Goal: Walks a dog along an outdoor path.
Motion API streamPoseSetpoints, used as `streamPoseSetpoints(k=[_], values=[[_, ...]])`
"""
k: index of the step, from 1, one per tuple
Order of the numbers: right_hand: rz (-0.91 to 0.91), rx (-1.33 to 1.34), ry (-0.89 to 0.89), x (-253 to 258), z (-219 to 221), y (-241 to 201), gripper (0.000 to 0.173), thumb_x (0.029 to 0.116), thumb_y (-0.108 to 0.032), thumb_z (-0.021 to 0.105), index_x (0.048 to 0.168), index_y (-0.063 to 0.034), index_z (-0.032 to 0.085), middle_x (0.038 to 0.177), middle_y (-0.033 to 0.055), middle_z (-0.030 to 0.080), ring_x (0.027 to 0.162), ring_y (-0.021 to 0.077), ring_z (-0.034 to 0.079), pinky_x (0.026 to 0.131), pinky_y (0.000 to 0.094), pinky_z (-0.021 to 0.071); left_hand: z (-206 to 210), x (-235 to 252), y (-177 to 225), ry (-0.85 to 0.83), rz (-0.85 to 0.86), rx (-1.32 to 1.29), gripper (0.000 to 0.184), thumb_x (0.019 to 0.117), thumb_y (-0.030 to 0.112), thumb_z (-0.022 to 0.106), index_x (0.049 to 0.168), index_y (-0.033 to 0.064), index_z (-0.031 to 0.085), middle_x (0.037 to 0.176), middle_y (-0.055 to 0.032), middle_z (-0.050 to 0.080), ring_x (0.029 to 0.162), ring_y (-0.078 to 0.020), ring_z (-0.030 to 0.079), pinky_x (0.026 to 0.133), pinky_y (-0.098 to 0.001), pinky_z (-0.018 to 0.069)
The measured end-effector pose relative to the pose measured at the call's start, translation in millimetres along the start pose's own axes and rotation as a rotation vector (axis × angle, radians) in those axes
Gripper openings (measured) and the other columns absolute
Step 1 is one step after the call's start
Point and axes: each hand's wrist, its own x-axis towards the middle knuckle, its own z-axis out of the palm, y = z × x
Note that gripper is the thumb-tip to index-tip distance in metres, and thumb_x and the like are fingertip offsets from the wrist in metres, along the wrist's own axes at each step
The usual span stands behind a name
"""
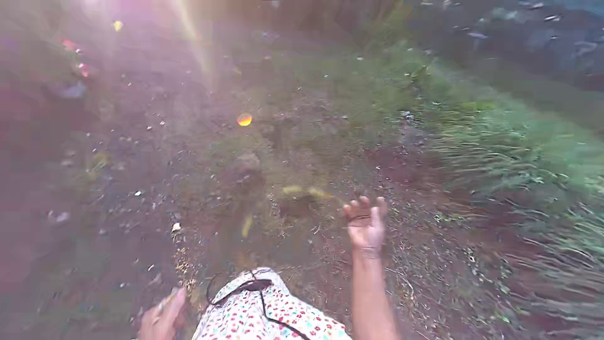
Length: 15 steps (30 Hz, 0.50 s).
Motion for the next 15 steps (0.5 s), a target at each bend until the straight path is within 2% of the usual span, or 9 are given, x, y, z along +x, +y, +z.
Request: streamPoseSetpoints(k=[2, 4, 6, 7, 9, 10, 11, 13, 15], values=[[-0.077, -0.351, 0.048, 38, 9, 7, 0.033, 0.1079, -0.006, 0.03, 0.14, -0.0041, 0.037, 0.098, -0.0051, 0.069, 0.081, 0.0098, 0.071, 0.078, 0.0305, 0.0622, 5, 39, 26, 0.055, -0.007, 0.022, 0.036, 0.099, 0.017, 0.048, 0.064, 0.0248, 0.052, 0.049, 0.0179, 0.042, 0.043, 0.0045, 0.04, 0.045, -0.0153, 0.0373], [-0.021, -0.632, 0.023, 70, 23, 30, 0.03, 0.1044, -0.001, 0.039, 0.133, 0.0075, 0.044, 0.092, -0.0039, 0.065, 0.073, 0.0039, 0.068, 0.072, 0.0241, 0.061, 3, 87, 44, 0.126, 0.024, -0.021, 0.037, 0.097, 0.015, 0.048, 0.062, 0.0241, 0.05, 0.049, 0.0167, 0.041, 0.043, 0.0041, 0.04, 0.045, -0.0155, 0.0372], [0.092, -0.931, -0.043, 101, 36, 68, 0.03, 0.1046, -0.003, 0.042, 0.129, 0.0107, 0.051, 0.093, 0.0033, 0.063, 0.068, 0.004, 0.065, 0.066, 0.023, 0.0591, 2, 139, 54, 0.207, 0.076, -0.081, 0.039, 0.099, 0.014, 0.047, 0.062, 0.0253, 0.049, 0.048, 0.0174, 0.041, 0.042, 0.0049, 0.038, 0.045, -0.0142, 0.0362], [0.143, -1.11, -0.101, 118, 41, 92, 0.03, 0.1055, -0.004, 0.042, 0.129, 0.0115, 0.054, 0.098, 0.0117, 0.065, 0.072, 0.0105, 0.065, 0.069, 0.0282, 0.0584, 3, 164, 55, 0.246, 0.099, -0.117, 0.041, 0.0995, 0.013, 0.046, 0.061, 0.0262, 0.049, 0.048, 0.0178, 0.04, 0.042, 0.0055, 0.038, 0.044, -0.0135, 0.0348], [0.189, -1.413, -0.276, 158, 49, 147, 0.033, 0.1069, -0.005, 0.043, 0.13, 0.0133, 0.059, 0.117, 0.0316, 0.066, 0.098, 0.0377, 0.068, 0.092, 0.0516, 0.0526, 9, 216, 54, 0.326, 0.102, -0.181, 0.042, 0.0998, 0.013, 0.047, 0.06, 0.0261, 0.049, 0.048, 0.0173, 0.041, 0.041, 0.0055, 0.036, 0.043, -0.0129, 0.0323], [0.207, -1.52, -0.369, 180, 53, 175, 0.033, 0.1071, -0.006, 0.044, 0.13, 0.0126, 0.061, 0.122, 0.0346, 0.065, 0.11, 0.0462, 0.066, 0.101, 0.0593, 0.0475, 14, 243, 52, 0.357, 0.078, -0.205, 0.043, 0.1011, 0.011, 0.047, 0.06, 0.0248, 0.05, 0.047, 0.0164, 0.041, 0.041, 0.0052, 0.036, 0.043, -0.0129, 0.0325], [0.241, -1.603, -0.451, 202, 59, 201, 0.034, 0.1073, -0.007, 0.044, 0.131, 0.0112, 0.06, 0.122, 0.0352, 0.065, 0.113, 0.0495, 0.064, 0.102, 0.0627, 0.0454, 21, 270, 49, 0.384, 0.034, -0.224, 0.044, 0.1024, 0.011, 0.046, 0.06, 0.0234, 0.049, 0.046, 0.0153, 0.042, 0.039, 0.0047, 0.036, 0.042, -0.0134, 0.0326], [0.342, -1.723, -0.557, 250, 87, 243, 0.035, 0.1079, -0.008, 0.044, 0.136, 0.0086, 0.058, 0.123, 0.034, 0.065, 0.117, 0.0505, 0.063, 0.105, 0.0632, 0.0437, 39, 322, 57, 0.431, -0.05, -0.195, 0.044, 0.1035, 0.011, 0.049, 0.06, 0.0207, 0.048, 0.045, 0.0135, 0.041, 0.038, 0.0037, 0.035, 0.04, -0.0146, 0.0321], [0.396, -1.755, -0.544, 295, 119, 274, 0.036, 0.1082, -0.008, 0.043, 0.138, 0.0083, 0.056, 0.125, 0.0342, 0.064, 0.119, 0.0503, 0.062, 0.106, 0.0617, 0.0434, 48, 366, 77, 0.456, -0.067, -0.07, 0.042, 0.0998, 0.011, 0.054, 0.061, 0.0204, 0.045, 0.048, 0.0145, 0.039, 0.041, 0.0038, 0.035, 0.043, -0.0155, 0.0324]])
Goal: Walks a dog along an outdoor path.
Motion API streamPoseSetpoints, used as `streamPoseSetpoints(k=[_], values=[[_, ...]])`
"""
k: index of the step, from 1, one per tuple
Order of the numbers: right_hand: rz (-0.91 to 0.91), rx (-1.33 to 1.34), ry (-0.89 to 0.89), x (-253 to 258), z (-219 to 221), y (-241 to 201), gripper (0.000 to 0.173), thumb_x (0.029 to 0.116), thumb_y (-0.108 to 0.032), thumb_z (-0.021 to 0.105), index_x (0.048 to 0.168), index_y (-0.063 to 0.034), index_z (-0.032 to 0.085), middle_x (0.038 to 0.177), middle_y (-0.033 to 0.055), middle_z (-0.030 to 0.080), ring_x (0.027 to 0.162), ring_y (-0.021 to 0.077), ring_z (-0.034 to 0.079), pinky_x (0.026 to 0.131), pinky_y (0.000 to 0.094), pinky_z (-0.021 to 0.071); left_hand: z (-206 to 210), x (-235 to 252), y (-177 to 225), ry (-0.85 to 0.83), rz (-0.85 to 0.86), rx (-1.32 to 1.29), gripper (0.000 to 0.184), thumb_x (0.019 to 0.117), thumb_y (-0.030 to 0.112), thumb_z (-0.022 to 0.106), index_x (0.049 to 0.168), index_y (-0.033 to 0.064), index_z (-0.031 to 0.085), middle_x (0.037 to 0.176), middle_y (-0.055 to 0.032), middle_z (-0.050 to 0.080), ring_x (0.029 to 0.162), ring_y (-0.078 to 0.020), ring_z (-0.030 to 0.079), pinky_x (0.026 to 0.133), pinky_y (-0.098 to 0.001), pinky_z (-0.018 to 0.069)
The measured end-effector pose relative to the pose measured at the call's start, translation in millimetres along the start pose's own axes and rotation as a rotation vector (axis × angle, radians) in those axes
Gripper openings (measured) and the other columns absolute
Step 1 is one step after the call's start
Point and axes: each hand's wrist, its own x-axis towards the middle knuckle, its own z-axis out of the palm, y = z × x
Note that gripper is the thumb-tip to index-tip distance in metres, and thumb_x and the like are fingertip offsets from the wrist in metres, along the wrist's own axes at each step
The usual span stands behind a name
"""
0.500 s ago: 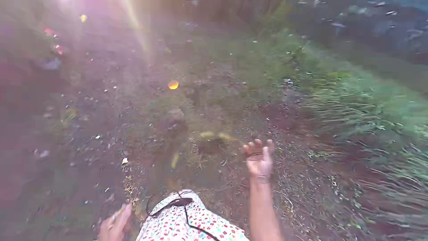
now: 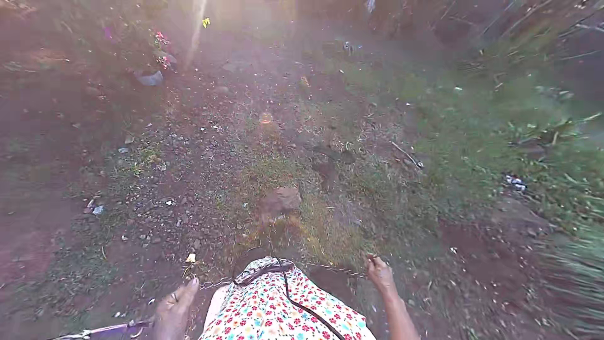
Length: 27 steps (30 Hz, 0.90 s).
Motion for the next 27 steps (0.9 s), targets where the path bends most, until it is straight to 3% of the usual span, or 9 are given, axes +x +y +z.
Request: streamPoseSetpoints(k=[6, 10, 13, 16, 19, 23, 27], values=[[-0.027, -0.06, 0.079, 150, -28, -114, 0.038, 0.1087, -0.007, 0.04, 0.14, 0.0096, 0.053, 0.129, 0.0378, 0.06, 0.124, 0.0536, 0.057, 0.108, 0.0642, 0.0405, 72, 93, 61, 0.018, -0.034, 0.028, 0.04, 0.0967, 0.009, 0.056, 0.06, 0.0221, 0.048, 0.047, 0.0175, 0.041, 0.041, 0.0066, 0.037, 0.044, -0.0137, 0.0346], [0.075, 0.046, 0.146, 246, 1, -175, 0.04, 0.1093, -0.007, 0.038, 0.144, 0.0114, 0.046, 0.134, 0.0377, 0.057, 0.128, 0.0522, 0.055, 0.111, 0.0614, 0.0389, 138, 198, 79, -0.071, -0.083, -0.149, 0.043, 0.0989, 0.005, 0.05, 0.059, 0.0207, 0.052, 0.045, 0.0161, 0.041, 0.039, 0.0065, 0.035, 0.042, -0.013, 0.0323], [0.237, 0.087, 0.141, 291, 37, -216, 0.041, 0.1085, -0.008, 0.041, 0.145, 0.0096, 0.045, 0.138, 0.037, 0.055, 0.131, 0.0511, 0.053, 0.111, 0.0604, 0.0398, 174, 295, 120, -0.153, -0.052, -0.179, 0.042, 0.099, 0.007, 0.047, 0.06, 0.0215, 0.053, 0.045, 0.0154, 0.04, 0.039, 0.0056, 0.034, 0.041, -0.0133, 0.0306], [0.338, 0.095, 0.062, 330, 62, -248, 0.041, 0.1074, -0.009, 0.046, 0.141, 0.0137, 0.047, 0.137, 0.0398, 0.053, 0.132, 0.0529, 0.051, 0.111, 0.0608, 0.0399, 209, 378, 181, -0.185, -0.002, -0.208, 0.042, 0.0993, 0.007, 0.046, 0.06, 0.0213, 0.05, 0.044, 0.0138, 0.04, 0.037, 0.0041, 0.033, 0.039, -0.0136, 0.0308], [0.446, 0.007, -0.073, 367, 72, -272, 0.039, 0.1068, -0.01, 0.047, 0.14, 0.0118, 0.05, 0.141, 0.037, 0.052, 0.136, 0.0498, 0.049, 0.113, 0.0586, 0.0394, 245, 438, 226, -0.258, 0.012, -0.163, 0.042, 0.0972, 0.008, 0.047, 0.059, 0.024, 0.05, 0.046, 0.0153, 0.039, 0.039, 0.0052, 0.033, 0.041, -0.0131, 0.0302], [0.421, -0.036, -0.281, 421, 82, -298, 0.033, 0.1031, -0.008, 0.053, 0.131, 0.0079, 0.061, 0.135, 0.034, 0.059, 0.13, 0.0481, 0.055, 0.11, 0.0605, 0.0415, 295, 521, 260, -0.334, -0.035, -0.117, 0.044, 0.0994, 0.009, 0.045, 0.058, 0.0242, 0.049, 0.045, 0.0144, 0.041, 0.038, 0.004, 0.037, 0.041, -0.0142, 0.035], [0.402, -0.13, -0.537, 491, 97, -320, 0.039, 0.1058, -0.022, 0.051, 0.129, 0.0063, 0.064, 0.134, 0.0293, 0.062, 0.13, 0.0432, 0.057, 0.11, 0.0578, 0.0422, 366, 603, 279, -0.311, -0.044, -0.119, 0.043, 0.0987, 0.008, 0.046, 0.058, 0.0234, 0.048, 0.045, 0.0143, 0.04, 0.039, 0.0051, 0.034, 0.04, -0.0126, 0.0295]])
